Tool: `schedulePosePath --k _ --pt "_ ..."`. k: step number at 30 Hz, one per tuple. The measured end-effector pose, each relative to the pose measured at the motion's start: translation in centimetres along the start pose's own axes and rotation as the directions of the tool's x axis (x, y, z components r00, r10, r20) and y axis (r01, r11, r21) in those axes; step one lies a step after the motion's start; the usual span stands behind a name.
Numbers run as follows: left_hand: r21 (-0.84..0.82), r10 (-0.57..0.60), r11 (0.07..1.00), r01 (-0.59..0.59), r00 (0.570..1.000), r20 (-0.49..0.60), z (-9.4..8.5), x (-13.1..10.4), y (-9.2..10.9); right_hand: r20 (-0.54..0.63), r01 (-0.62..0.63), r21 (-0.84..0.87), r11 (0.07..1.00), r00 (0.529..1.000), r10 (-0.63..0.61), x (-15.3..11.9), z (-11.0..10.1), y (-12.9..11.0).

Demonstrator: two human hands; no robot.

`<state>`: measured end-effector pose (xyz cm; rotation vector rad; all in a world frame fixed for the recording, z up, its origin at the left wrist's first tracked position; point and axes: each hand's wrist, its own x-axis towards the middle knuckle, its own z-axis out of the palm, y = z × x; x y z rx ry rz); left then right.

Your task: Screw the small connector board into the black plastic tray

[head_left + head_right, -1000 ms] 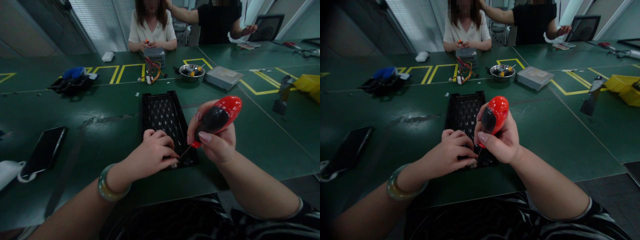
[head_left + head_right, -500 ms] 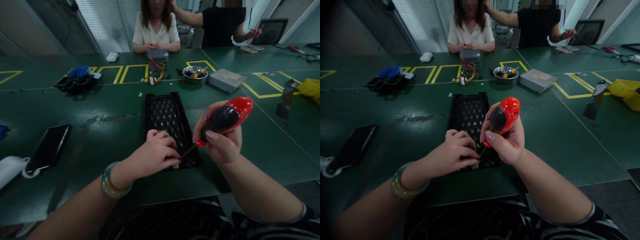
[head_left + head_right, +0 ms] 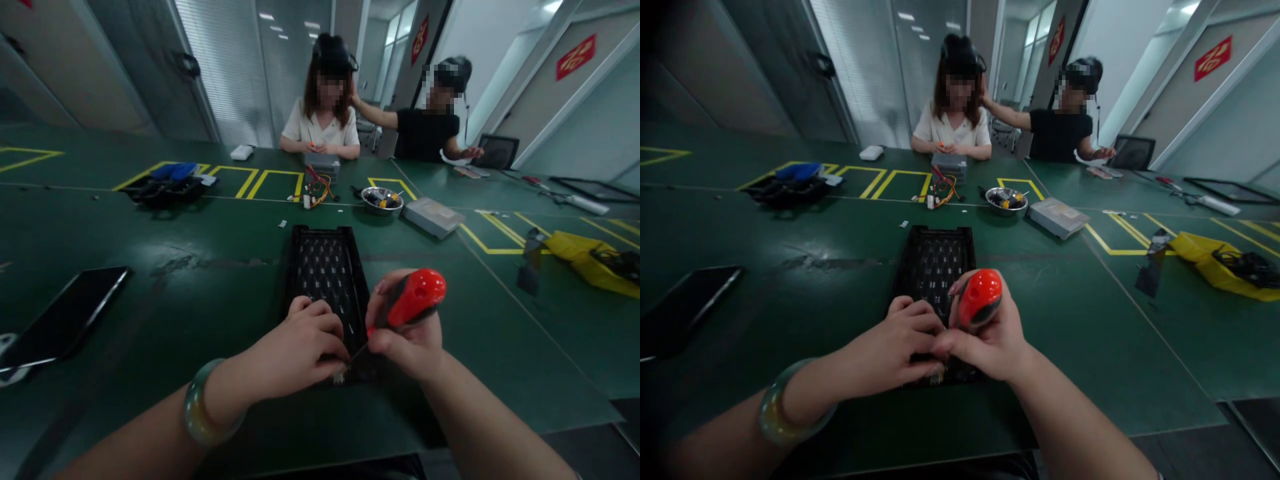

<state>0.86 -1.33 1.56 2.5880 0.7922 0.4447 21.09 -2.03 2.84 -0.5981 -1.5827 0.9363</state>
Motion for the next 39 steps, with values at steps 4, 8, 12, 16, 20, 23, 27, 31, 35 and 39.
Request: schedulePosePath --k 4,8,12,16,20,23,27,31,35,39 --pt "-0.007 -0.009 1.0 0.009 1.0 -0.019 0.0 -0.1 0.1 0.025 0.003 0.067 0.998 1.0 -0.005 -0.1 0.3 -0.1" --pt "-0.001 -0.016 1.0 0.016 1.0 -0.026 0.0 -0.1 0.2 0.068 -0.025 0.1 0.995 0.998 0.018 -0.2 0.4 -0.5" --pt "-0.012 0.001 1.0 -0.001 0.998 -0.064 0.1 -0.2 0.1 0.066 -0.035 0.044 0.998 0.997 0.032 -0.3 0.5 -0.3" --pt "0.004 0.017 1.0 -0.016 0.996 -0.09 0.4 -0.3 -0.1 0.026 -0.063 0.087 0.994 0.998 0.061 -0.4 0.6 0.6" --pt "0.017 0.02 1.0 -0.019 0.997 -0.079 0.5 -0.4 -0.2 0.039 -0.106 0.091 0.99 0.994 0.103 -0.6 0.5 1.0" --pt "0.021 0.017 1.0 -0.015 0.998 -0.063 0.5 -0.4 -0.2 0.142 -0.108 0.112 0.988 0.986 0.091 -0.5 0.5 0.6" --pt "0.013 0.0 1.0 0.001 0.999 -0.04 0.4 -0.4 -0.2 0.194 -0.102 0.125 0.987 0.978 0.076 -0.6 0.5 -0.1" --pt "0.004 -0.004 1.0 0.004 0.999 -0.036 0.4 -0.4 -0.2 0.184 -0.107 0.139 0.985 0.98 0.08 -0.8 0.3 -0.4" --pt "-0.008 0.0 1.0 0.0 0.999 -0.036 0.5 -0.4 -0.3 0.168 -0.073 0.121 0.99 0.984 0.052 -0.8 0.3 -0.4" --pt "0.003 -0.004 1.0 0.004 0.999 -0.045 0.6 -0.4 -0.4 0.164 -0.074 0.196 0.978 0.986 0.041 -0.2 0.7 -0.5"
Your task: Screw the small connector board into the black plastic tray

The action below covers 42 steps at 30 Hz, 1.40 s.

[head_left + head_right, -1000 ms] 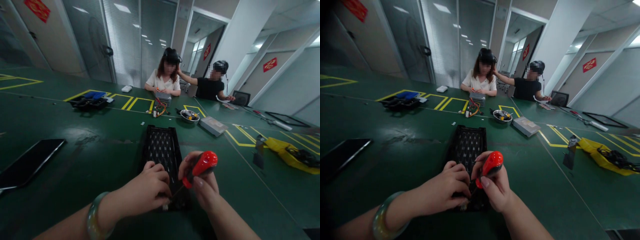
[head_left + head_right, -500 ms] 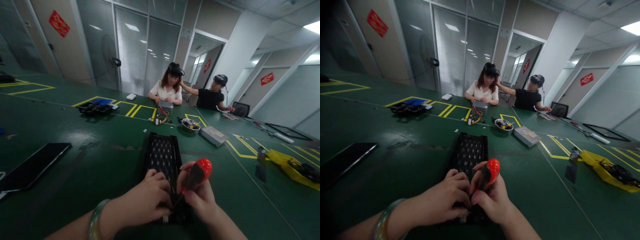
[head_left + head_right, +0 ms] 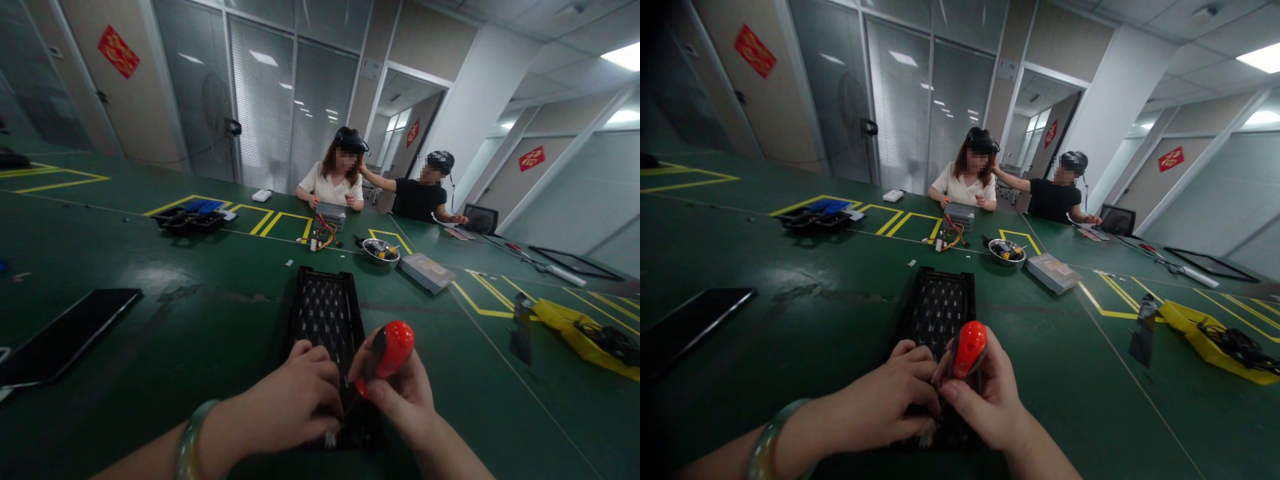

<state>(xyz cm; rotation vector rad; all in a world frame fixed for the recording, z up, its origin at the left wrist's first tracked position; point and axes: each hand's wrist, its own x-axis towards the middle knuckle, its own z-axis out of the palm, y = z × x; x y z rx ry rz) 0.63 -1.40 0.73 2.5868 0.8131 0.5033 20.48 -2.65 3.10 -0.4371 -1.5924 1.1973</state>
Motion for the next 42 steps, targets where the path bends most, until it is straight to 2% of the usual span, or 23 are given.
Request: schedulePosePath --k 6,12,33,37,42 --pt "0.001 0.012 1.0 -0.012 1.0 -0.003 -0.1 0.0 0.1 -0.004 -0.014 0.066 0.998 1.0 0.014 0.3 0.2 0.1" --pt "-0.005 -0.002 1.0 0.002 1.0 0.012 -0.1 -0.1 0.1 0.007 -0.04 -0.032 0.999 0.999 0.04 -0.6 -0.5 0.2" --pt "0.009 0.005 1.0 -0.005 1.0 -0.001 -0.1 -0.1 0.2 -0.059 -0.018 -0.019 1.0 0.998 0.017 -0.6 -0.4 0.6" --pt "0.007 0.005 1.0 -0.005 1.0 0.011 -0.3 -0.2 0.4 -0.134 0.022 0.028 0.999 0.991 -0.018 -0.6 -0.3 0.7" --pt "0.005 -0.004 1.0 0.004 1.0 0.021 -0.3 -0.2 0.4 -0.365 0.103 0.073 0.992 0.929 -0.07 0.3 -0.6 0.5"
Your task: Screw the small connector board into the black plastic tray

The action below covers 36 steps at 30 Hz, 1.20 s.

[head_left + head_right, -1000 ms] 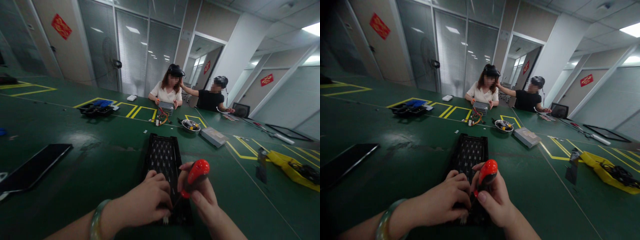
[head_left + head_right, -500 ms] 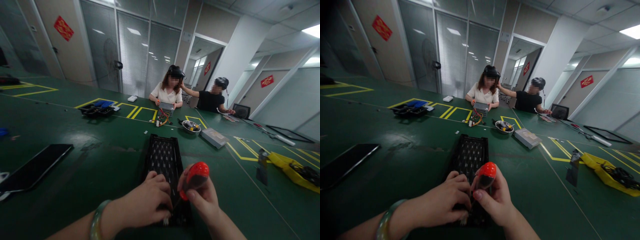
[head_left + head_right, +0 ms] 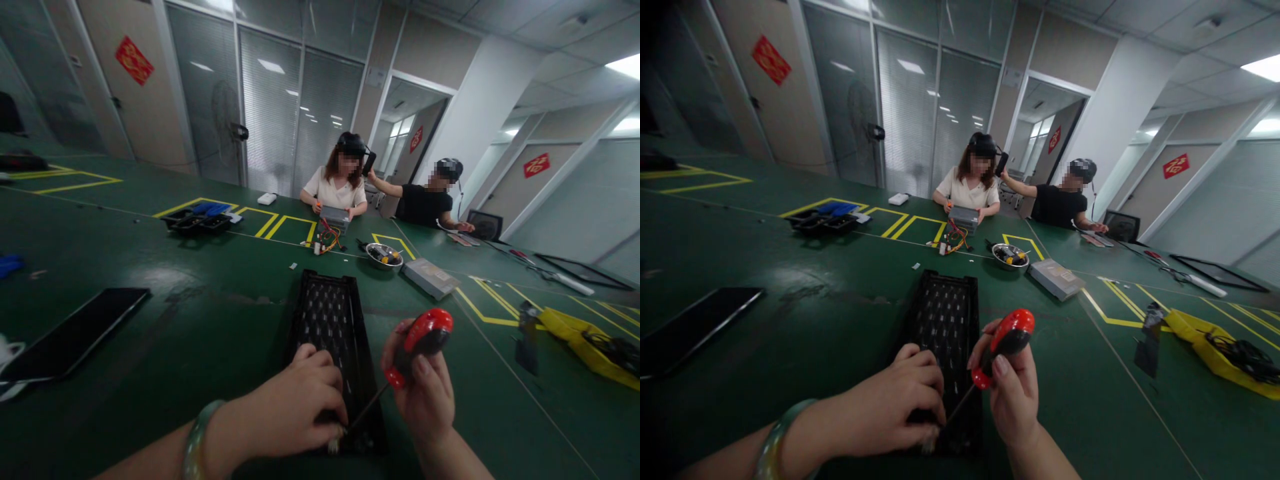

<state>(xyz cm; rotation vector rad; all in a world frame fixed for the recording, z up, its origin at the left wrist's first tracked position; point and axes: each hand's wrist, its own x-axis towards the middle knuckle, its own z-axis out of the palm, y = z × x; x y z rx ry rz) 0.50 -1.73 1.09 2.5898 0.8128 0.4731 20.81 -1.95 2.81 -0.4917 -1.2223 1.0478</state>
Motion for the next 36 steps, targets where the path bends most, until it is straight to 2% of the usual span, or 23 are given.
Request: schedulePosePath --k 7,19,29,33,36 --pt "-0.018 0.009 1.0 -0.009 1.0 -0.004 -0.1 0.0 0.1 -0.168 0.023 -0.037 0.999 0.985 -0.029 1.2 -0.1 -0.1" --pt "-0.006 0.007 1.0 -0.007 1.0 -0.005 -0.2 0.0 0.1 -0.206 -0.018 -0.01 1.0 0.978 0.015 1.4 -0.1 0.1" --pt "-0.022 0.012 1.0 -0.013 1.0 -0.027 -0.3 0.1 0.1 -0.31 -0.046 -0.005 0.999 0.95 0.042 1.6 -0.4 0.5" --pt "-0.068 -0.035 0.997 0.031 0.997 -0.062 -0.6 0.1 0.0 -0.374 0.017 -0.006 1.0 0.927 -0.019 1.9 -0.5 0.7" --pt "-0.104 -0.118 0.989 0.105 0.984 -0.137 -0.7 0.3 -0.2 -0.411 0.062 -0.037 0.997 0.909 -0.071 2.2 -0.8 1.0"
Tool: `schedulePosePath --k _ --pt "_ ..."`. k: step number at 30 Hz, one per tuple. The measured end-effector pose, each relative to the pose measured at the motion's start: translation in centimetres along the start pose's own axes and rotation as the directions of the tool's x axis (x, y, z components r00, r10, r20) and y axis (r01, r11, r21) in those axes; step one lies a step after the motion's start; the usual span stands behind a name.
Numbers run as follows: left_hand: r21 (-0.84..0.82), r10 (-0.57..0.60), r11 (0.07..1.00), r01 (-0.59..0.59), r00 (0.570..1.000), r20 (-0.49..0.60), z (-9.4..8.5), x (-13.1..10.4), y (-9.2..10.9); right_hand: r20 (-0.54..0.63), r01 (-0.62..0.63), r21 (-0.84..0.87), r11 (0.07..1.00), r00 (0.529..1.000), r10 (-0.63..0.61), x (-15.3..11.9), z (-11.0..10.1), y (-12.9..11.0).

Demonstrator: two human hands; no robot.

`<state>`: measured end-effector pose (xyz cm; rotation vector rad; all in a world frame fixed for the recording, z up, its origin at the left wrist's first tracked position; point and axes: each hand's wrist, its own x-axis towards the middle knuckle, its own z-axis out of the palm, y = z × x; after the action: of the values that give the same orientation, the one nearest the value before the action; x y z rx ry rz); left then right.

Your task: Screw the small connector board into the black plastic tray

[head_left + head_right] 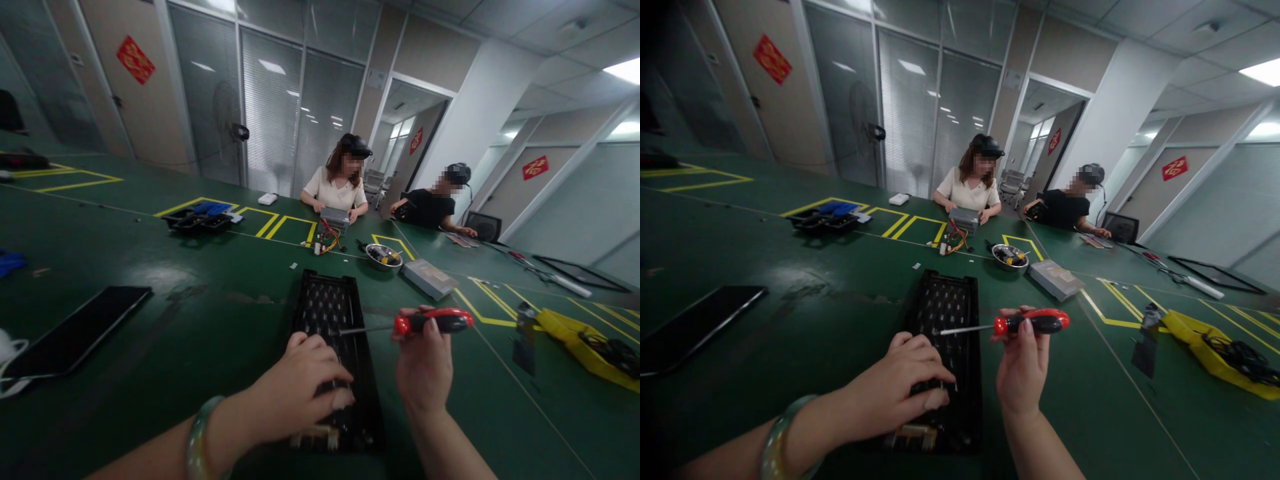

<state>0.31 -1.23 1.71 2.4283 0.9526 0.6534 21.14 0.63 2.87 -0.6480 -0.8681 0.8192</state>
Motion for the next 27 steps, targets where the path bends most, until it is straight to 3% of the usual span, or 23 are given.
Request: schedulePosePath --k 3,5,7,10,12,16,21,27 --pt "-0.011 -0.085 0.996 0.084 0.99 -0.117 -0.1 0.2 -0.3 0.069 0.042 -0.145 0.989 0.997 -0.032 0.4 -0.2 0.6" --pt "-0.017 -0.125 0.992 0.124 0.976 -0.179 -0.2 0.3 -0.5 0.225 0.175 -0.356 0.918 0.969 -0.098 0.6 -0.4 1.0" --pt "-0.018 -0.139 0.99 0.138 0.967 -0.212 -0.2 0.4 -0.6 0.462 0.361 -0.525 0.771 0.881 -0.099 0.7 -0.7 1.5" --pt "-0.014 -0.128 0.992 0.128 0.965 -0.229 -0.1 0.4 -0.7 0.706 0.529 -0.589 0.612 0.705 0.069 0.7 -1.0 2.2" --pt "-0.026 -0.124 0.992 0.121 0.965 -0.232 0.0 0.4 -0.7 0.735 0.559 -0.614 0.558 0.662 0.145 0.7 -1.2 2.7" --pt "-0.052 -0.123 0.992 0.114 0.963 -0.238 0.3 0.4 -0.9 0.713 0.569 -0.672 0.474 0.67 0.207 1.0 -1.1 3.4" --pt "-0.022 -0.077 0.997 0.074 0.982 -0.17 0.3 0.4 -1.0 0.745 0.6 -0.664 0.446 0.58 0.33 1.1 -0.8 3.6" --pt "-0.042 -0.153 0.988 0.148 0.978 -0.141 0.5 0.5 -1.2 0.702 0.574 -0.712 0.406 0.561 0.439 1.2 -0.6 3.5"
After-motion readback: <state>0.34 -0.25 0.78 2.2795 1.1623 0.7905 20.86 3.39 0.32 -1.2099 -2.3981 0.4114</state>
